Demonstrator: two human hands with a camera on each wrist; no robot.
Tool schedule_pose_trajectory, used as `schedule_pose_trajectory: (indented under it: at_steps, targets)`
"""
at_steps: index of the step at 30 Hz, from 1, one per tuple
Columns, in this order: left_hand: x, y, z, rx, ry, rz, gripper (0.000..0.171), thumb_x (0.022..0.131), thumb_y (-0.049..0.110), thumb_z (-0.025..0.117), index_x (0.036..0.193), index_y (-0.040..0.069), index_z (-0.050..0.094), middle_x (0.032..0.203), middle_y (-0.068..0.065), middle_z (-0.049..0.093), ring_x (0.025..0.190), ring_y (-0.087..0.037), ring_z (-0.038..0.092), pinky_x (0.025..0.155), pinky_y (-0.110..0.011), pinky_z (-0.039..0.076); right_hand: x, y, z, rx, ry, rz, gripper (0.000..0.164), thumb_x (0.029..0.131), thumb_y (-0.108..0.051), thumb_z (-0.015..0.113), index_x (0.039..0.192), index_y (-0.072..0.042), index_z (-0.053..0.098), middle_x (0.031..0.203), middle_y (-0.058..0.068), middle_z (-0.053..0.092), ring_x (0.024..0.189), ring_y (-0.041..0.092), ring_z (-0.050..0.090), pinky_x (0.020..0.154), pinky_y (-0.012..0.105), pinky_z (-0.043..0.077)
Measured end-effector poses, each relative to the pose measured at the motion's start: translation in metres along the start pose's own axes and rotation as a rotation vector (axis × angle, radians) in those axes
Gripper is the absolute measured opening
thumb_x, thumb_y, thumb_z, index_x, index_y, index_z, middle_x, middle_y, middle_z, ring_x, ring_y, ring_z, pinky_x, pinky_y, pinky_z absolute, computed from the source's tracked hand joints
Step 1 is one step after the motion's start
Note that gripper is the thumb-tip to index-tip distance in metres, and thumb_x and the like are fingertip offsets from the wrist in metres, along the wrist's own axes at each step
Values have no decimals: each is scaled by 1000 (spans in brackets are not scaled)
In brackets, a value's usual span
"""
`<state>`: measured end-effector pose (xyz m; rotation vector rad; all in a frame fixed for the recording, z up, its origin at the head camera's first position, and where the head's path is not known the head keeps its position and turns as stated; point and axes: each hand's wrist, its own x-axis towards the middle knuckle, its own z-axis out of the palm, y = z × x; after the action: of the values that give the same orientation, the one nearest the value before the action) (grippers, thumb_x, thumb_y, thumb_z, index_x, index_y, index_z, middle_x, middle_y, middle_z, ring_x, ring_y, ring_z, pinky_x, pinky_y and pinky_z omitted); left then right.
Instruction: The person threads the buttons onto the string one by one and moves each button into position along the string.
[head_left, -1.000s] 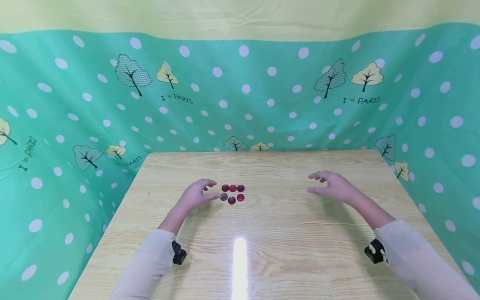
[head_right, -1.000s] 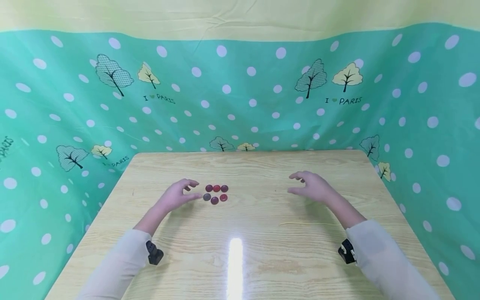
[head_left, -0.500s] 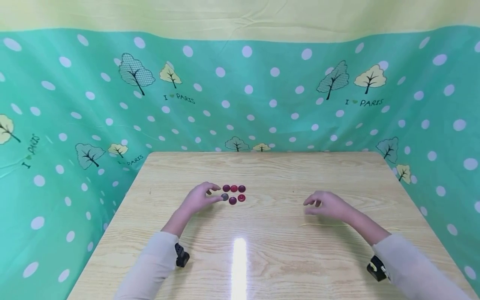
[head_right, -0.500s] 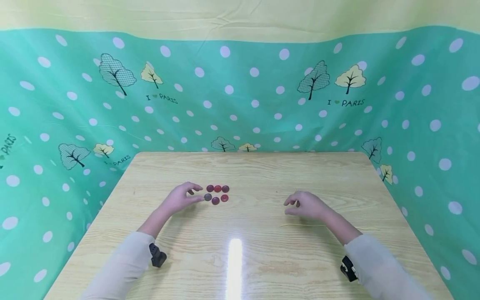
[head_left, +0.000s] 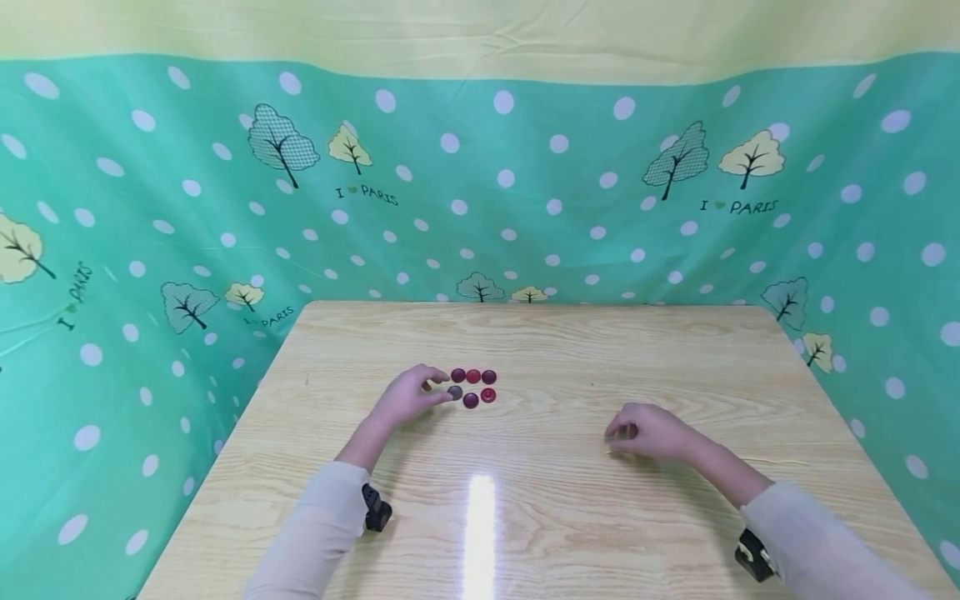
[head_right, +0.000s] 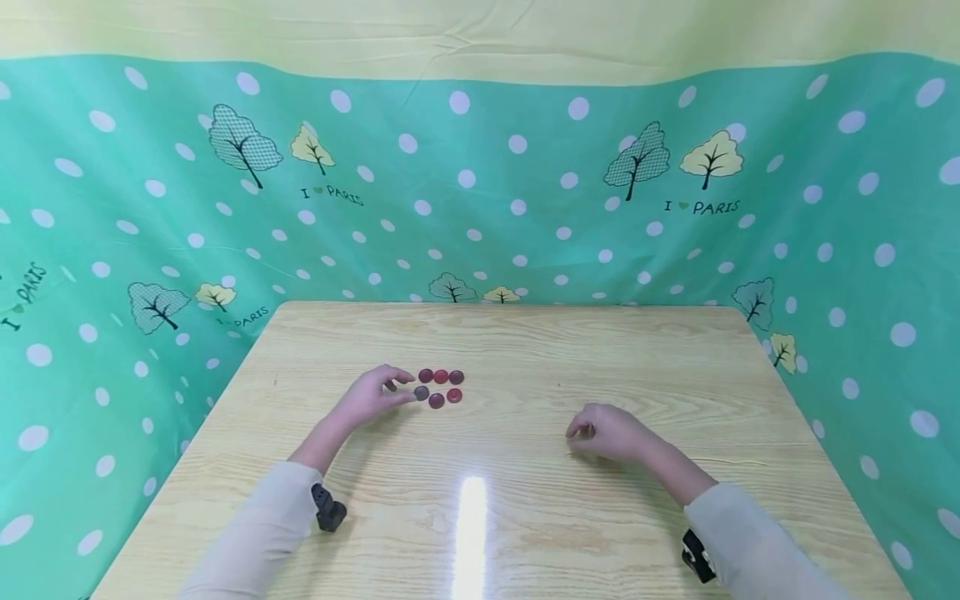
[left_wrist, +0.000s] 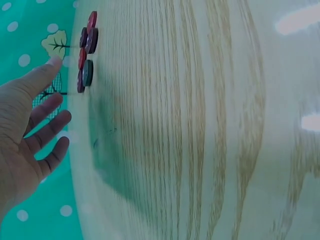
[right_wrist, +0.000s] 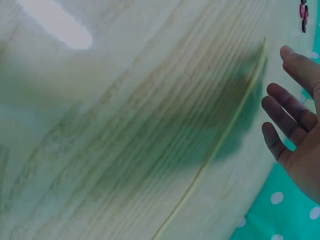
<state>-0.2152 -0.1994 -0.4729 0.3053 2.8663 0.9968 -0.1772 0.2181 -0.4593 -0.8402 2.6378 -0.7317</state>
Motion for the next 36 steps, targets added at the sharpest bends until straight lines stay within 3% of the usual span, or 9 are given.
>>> schedule_pose_trajectory:
  at_steps: [6, 16, 23, 36]
  targets:
    - [1, -2, 2, -11, 7, -6, 35, 81, 29, 72, 112, 15, 66, 107, -5, 64, 93, -20, 58, 84, -37, 50, -3, 6, 10, 7, 19, -55, 13, 82, -21, 70, 91, -12, 72, 81, -5, 58, 72, -1, 47, 62, 18, 45]
    - [3, -1, 10, -40, 2, -47, 35, 80, 28, 73, 111, 14, 66, 106, -5, 65, 87, -17, 57, 81, -36, 49, -5, 10, 19, 14, 59, -60, 11, 81, -19, 71, 89, -12, 72, 79, -5, 54, 70, 0, 44, 60, 18, 42]
    - [3, -3, 16, -56, -9, -70, 34, 80, 28, 73, 110, 15, 67, 103, -3, 64, 84, -15, 56, 79, -34, 49, -6, 11, 23, -11, 83, -23, 6, 82, -21, 70, 85, -17, 73, 79, -9, 53, 68, -3, 42, 60, 17, 41]
    - [7, -4, 23, -20, 16, -50, 30, 81, 25, 72, 108, 13, 68, 101, -4, 63, 87, -17, 57, 83, -38, 49, -5, 8, 22, 20, 84, -7, 5, 84, -19, 68, 83, -16, 71, 78, -9, 53, 68, -2, 42, 60, 18, 41]
